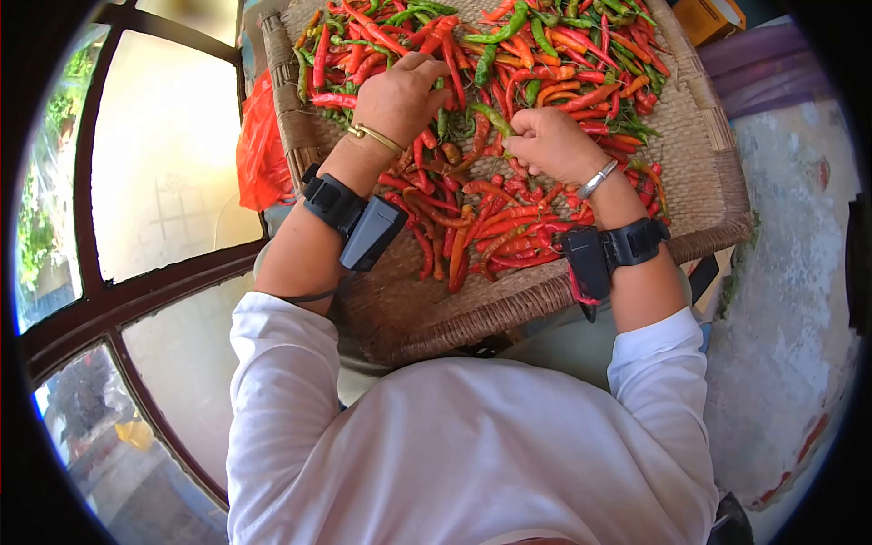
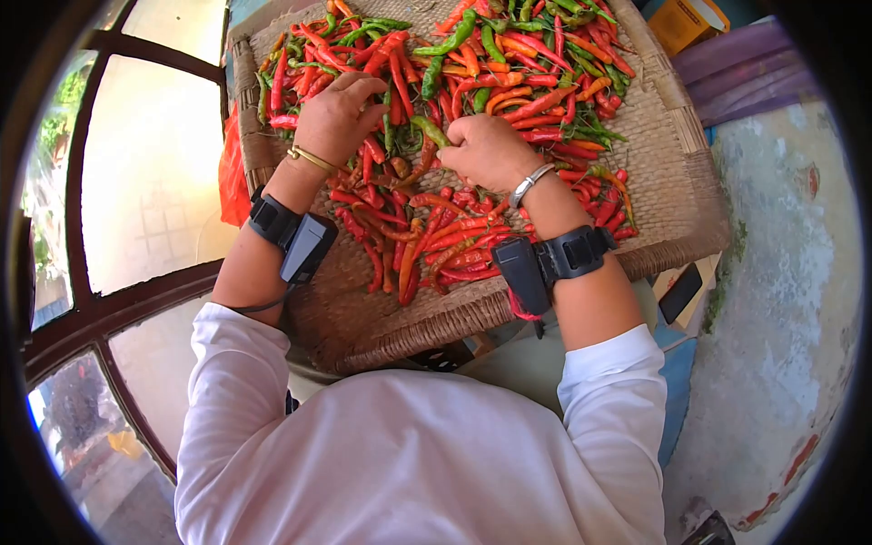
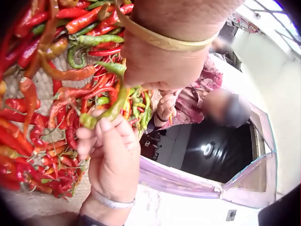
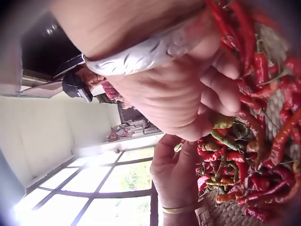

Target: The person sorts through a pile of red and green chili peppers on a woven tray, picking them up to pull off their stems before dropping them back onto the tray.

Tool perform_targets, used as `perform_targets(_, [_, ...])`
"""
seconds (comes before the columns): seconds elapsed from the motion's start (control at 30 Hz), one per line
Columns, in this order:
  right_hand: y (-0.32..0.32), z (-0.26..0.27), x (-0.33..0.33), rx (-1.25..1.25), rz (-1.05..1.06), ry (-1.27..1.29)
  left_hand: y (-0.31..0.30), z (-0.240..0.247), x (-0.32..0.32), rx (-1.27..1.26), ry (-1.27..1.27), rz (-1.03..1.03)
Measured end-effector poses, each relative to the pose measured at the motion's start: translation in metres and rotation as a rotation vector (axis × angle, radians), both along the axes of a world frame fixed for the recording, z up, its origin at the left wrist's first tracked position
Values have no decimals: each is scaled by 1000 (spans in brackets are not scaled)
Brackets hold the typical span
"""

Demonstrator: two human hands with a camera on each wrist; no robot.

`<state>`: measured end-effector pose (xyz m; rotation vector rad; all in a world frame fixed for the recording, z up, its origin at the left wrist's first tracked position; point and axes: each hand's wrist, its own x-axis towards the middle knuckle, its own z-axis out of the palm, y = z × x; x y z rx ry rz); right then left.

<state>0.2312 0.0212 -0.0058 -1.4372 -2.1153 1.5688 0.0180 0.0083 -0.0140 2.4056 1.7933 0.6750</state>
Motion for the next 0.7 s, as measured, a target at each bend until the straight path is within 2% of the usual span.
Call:
perform_targets(0.03, [3,6,3,-1,-1,1,4,-2,-5,-1,1,-1])
perform_targets(0.1, [10,12,8,-123,-237,315,9,-3,-13,53,139,103])
perform_targets(0.17, [17,8,14,-195,-504,808,11,-1,-16,5,173,141])
perform_targets(0.2, [16,12,15,-122,-550,848,13,-2,-18,-45,216,180])
perform_targets(0.3, [14,5,15,-164,-585,758,17,-5,-18,-104,269,236])
perform_targets(0.33, [11,3,14,-180,-501,692,18,-6,-17,-118,279,253])
perform_targets(0.37, [10,2,12,-180,-502,693,19,-8,-16,-118,281,252])
perform_targets(0.43, [4,8,5,-180,-331,551,21,-9,-15,-14,242,221])
perform_targets(0.63, [-2,7,0,-151,-362,517,25,-7,-16,-70,410,186])
perform_targets(0.7, [-2,4,-2,-126,-377,506,21,-3,-14,-3,441,192])
